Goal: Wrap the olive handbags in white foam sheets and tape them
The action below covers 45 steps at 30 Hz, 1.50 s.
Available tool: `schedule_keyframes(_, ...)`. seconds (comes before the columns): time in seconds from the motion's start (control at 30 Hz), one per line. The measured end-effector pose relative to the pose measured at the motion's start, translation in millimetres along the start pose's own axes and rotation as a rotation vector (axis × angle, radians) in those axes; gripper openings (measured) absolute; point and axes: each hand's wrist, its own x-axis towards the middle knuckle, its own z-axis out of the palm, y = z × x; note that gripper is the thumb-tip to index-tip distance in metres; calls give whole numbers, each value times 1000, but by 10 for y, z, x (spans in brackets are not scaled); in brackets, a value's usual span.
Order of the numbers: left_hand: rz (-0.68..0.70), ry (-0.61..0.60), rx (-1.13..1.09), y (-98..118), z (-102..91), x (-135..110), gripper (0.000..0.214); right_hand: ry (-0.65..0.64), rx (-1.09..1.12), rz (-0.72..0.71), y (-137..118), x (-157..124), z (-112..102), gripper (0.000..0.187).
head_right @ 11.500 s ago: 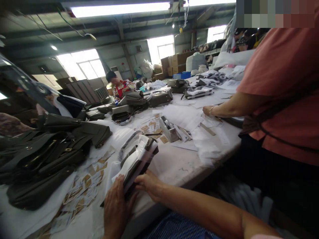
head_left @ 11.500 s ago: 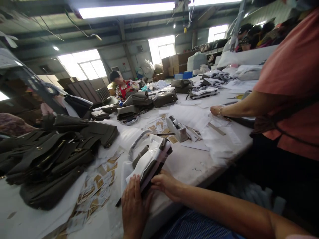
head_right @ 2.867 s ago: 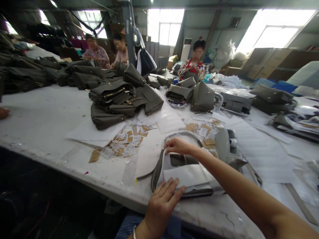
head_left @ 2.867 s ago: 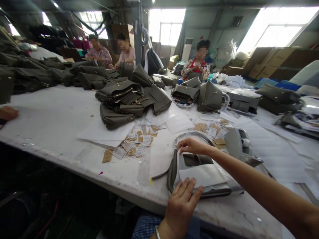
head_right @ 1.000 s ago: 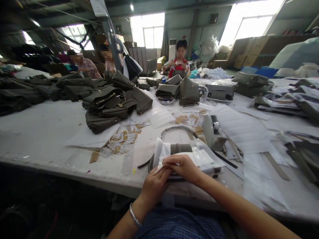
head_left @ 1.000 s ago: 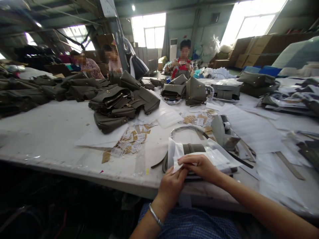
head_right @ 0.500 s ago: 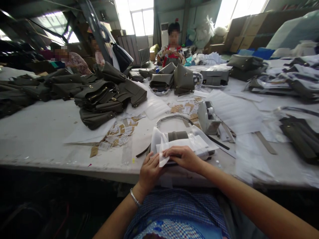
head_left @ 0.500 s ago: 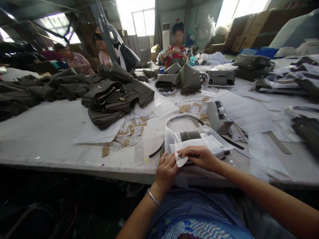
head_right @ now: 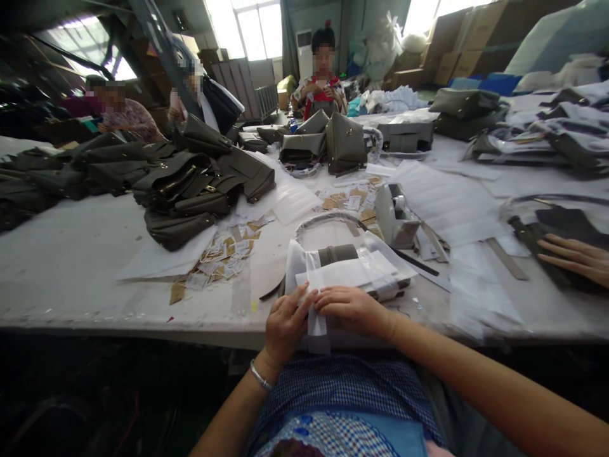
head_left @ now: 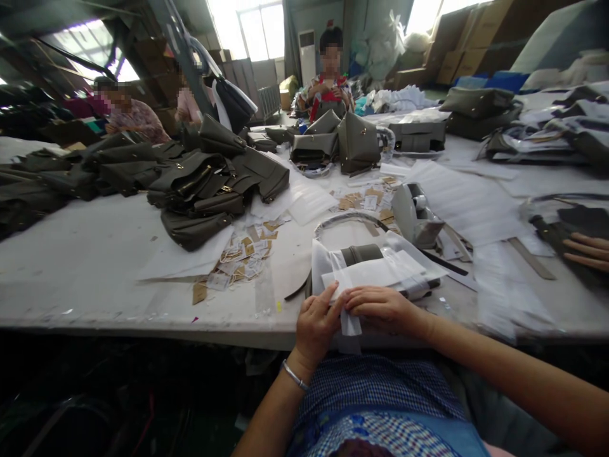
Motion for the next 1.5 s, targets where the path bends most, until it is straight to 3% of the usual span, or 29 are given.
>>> schedule_keyframes(0.2, 64, -25, 19, 10, -22, -6, 40, -114, -3, -10, -128, 86, -146, 18)
schedule_keyframes(0.27, 53, 2, 13, 18, -9, -23, 37, -148, 73, 62, -118, 159, -254, 16)
schedule_keyframes(0.33, 46, 30, 4, 24, 9, -36, 33, -101, 60, 177, -14, 258, -347, 16)
schedule_keyframes(0.43, 42, 79, -3, 27, 30, -35, 27, -26, -163, 378, 312, 434, -396, 24)
schedule_keyframes(0.5, 35, 98, -8, 31, 39, -23, 24, -136, -318, 503, 563, 548, -366, 32)
schedule_keyframes(0.6, -5, 94, -23, 44, 56, -10, 21, -422, -410, 607, 823, 688, -289, 40)
schedule_keyframes(0.67, -32, 91, -39, 53, 74, -11, 19, -553, -427, 614, 888, 758, -245, 37)
schedule_keyframes(0.77, -44, 105, -65, 61, 103, -19, 19, -632, -446, 608, 889, 851, -189, 30)
schedule_keyframes(1.13, -44, 133, -36, 91, 106, 3, 20, -549, -389, 538, 794, 1126, 155, 24)
schedule_keyframes(1.37, -31, 135, 4, 97, 117, -32, 16, -451, -349, 420, 476, 709, 144, 29)
schedule_keyframes(1.5, -11, 137, -3, 102, 101, -16, 16, -434, -323, 428, 325, 477, 134, 32)
